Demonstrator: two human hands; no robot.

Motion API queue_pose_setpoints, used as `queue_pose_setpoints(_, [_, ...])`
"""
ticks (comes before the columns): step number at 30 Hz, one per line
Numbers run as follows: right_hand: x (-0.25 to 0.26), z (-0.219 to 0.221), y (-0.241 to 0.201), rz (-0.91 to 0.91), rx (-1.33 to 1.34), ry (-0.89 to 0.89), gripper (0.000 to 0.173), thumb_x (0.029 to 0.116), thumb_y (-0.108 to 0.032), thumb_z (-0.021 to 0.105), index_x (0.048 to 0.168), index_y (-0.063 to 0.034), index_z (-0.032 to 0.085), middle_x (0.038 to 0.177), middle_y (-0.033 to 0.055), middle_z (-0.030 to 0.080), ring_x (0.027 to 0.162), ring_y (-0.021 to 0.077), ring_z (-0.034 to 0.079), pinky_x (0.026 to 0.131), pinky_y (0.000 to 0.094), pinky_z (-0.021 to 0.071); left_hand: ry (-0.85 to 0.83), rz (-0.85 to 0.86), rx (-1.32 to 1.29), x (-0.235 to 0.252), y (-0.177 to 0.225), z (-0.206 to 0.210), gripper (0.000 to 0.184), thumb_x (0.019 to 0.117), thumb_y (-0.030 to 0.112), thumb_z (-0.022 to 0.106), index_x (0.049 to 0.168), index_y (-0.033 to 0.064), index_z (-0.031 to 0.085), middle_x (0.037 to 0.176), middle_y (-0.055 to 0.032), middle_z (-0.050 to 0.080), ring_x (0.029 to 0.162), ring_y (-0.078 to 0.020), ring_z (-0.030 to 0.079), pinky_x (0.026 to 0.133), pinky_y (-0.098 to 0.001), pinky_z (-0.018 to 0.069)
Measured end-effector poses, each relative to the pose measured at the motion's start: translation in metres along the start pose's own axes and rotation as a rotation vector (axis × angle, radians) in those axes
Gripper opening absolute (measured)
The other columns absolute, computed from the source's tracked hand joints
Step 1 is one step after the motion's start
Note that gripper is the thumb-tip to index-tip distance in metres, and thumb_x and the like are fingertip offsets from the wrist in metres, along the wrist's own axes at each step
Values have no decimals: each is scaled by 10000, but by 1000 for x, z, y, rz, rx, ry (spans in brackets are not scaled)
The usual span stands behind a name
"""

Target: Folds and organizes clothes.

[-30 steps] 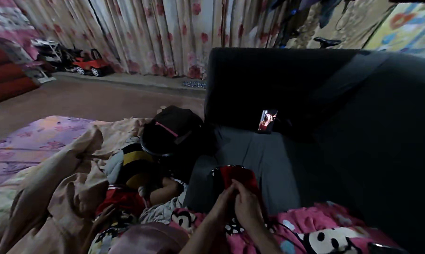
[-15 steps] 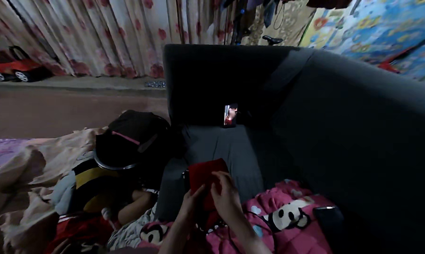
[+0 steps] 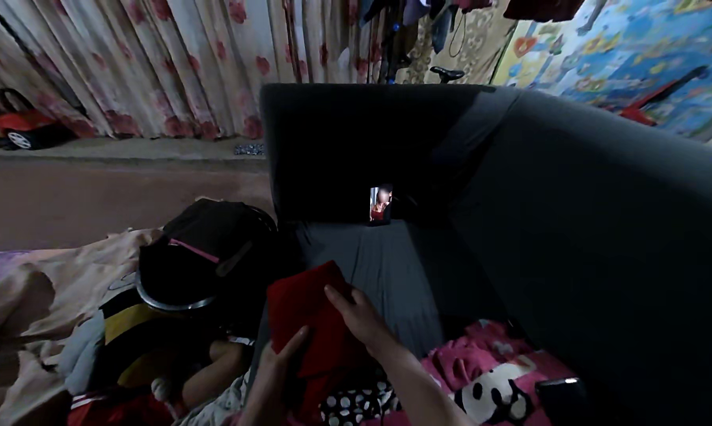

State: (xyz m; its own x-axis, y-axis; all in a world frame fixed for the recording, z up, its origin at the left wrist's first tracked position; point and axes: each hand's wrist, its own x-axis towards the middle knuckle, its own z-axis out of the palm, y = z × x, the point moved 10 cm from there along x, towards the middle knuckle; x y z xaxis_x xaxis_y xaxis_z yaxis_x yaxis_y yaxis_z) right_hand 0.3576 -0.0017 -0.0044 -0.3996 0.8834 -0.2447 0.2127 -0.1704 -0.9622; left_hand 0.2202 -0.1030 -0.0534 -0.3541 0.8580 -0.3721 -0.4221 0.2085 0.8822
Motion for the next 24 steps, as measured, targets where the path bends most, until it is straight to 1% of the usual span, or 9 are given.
queue_pose_setpoints(3, [39, 15, -7, 29, -37, -76, 544, 1123, -410, 367, 1390, 11, 585, 1363, 222, 612, 1255, 275, 596, 1087, 452, 458, 165, 28, 60, 2, 37, -29, 287, 1005, 165, 639, 1228, -1, 569, 896, -73, 722, 790, -142, 721, 698, -330, 621])
queue_pose_setpoints(6, [96, 27, 12, 45, -268, -117, 468, 1130, -358, 361, 1285, -20, 646, 1122, 164, 690, 958, 230, 674, 886, 416, 539, 252, 86, 101, 24, 77, -66, 286, 1017, 219, 622, 1220, 21, 584, 904, -62, 722, 787, -145, 720, 686, -343, 622])
queue_pose_setpoints(7, [113, 28, 25, 66, -397, -167, 418, 1112, -337, 417, 1301, -40, 643, 1152, 165, 694, 1008, 254, 677, 926, 451, 530, 259, 106, 99, 35, 90, -78, 298, 1025, 240, 603, 1231, 24, 590, 923, -70, 716, 800, -155, 715, 691, -355, 618])
queue_pose_setpoints(9, [139, 31, 63, 88, -706, -313, 415, 1073, -334, 494, 1380, -78, 605, 1340, 181, 646, 1260, 330, 609, 1082, 565, 453, 311, 147, 98, 56, 124, -100, 265, 1045, 271, 561, 1191, 56, 612, 908, -52, 702, 778, -130, 696, 653, -324, 600])
queue_pose_setpoints(10, [149, 31, 83, 107, -827, -353, 429, 1048, -349, 534, 1391, -100, 601, 1385, 183, 626, 1318, 369, 569, 1099, 626, 415, 351, 162, 97, 65, 144, -110, 253, 1049, 288, 553, 1158, 72, 630, 896, -46, 702, 757, -121, 688, 628, -305, 586])
queue_pose_setpoints(14, [168, 36, 96, 238, -1109, -283, 503, 1068, -476, 426, 1288, -84, 651, 1284, 190, 683, 1232, 381, 641, 999, 610, 495, 492, 298, 108, 97, 224, -145, 273, 1032, 342, 560, 1175, 114, 608, 904, -28, 670, 742, -105, 657, 617, -296, 565])
queue_pose_setpoints(18, [191, 45, 89, 379, -1220, -209, 486, 1087, -408, 378, 1239, -68, 690, 1282, 186, 685, 1211, 369, 654, 961, 590, 524, 483, 491, -46, 156, 277, -190, 263, 1022, 347, 571, 1196, 150, 575, 948, -1, 672, 824, -102, 677, 699, -324, 596])
queue_pose_setpoints(21, [219, 41, 94, 479, -1156, -233, 502, 1035, -466, 439, 1244, -79, 681, 1296, 173, 676, 1223, 350, 646, 957, 603, 517, 477, 519, -248, 192, 291, -203, 175, 1041, 269, 496, 1170, 154, 523, 1001, -11, 636, 910, -121, 654, 785, -353, 575])
queue_pose_setpoints(24, [234, 40, 108, 501, -1063, -392, 515, 1055, -468, 443, 1299, -62, 644, 1313, 207, 647, 1225, 378, 627, 968, 640, 494, 499, 529, -415, 229, 285, -210, 286, 1041, 242, 492, 1299, 121, 467, 1153, -67, 599, 1043, -169, 624, 876, -399, 555])
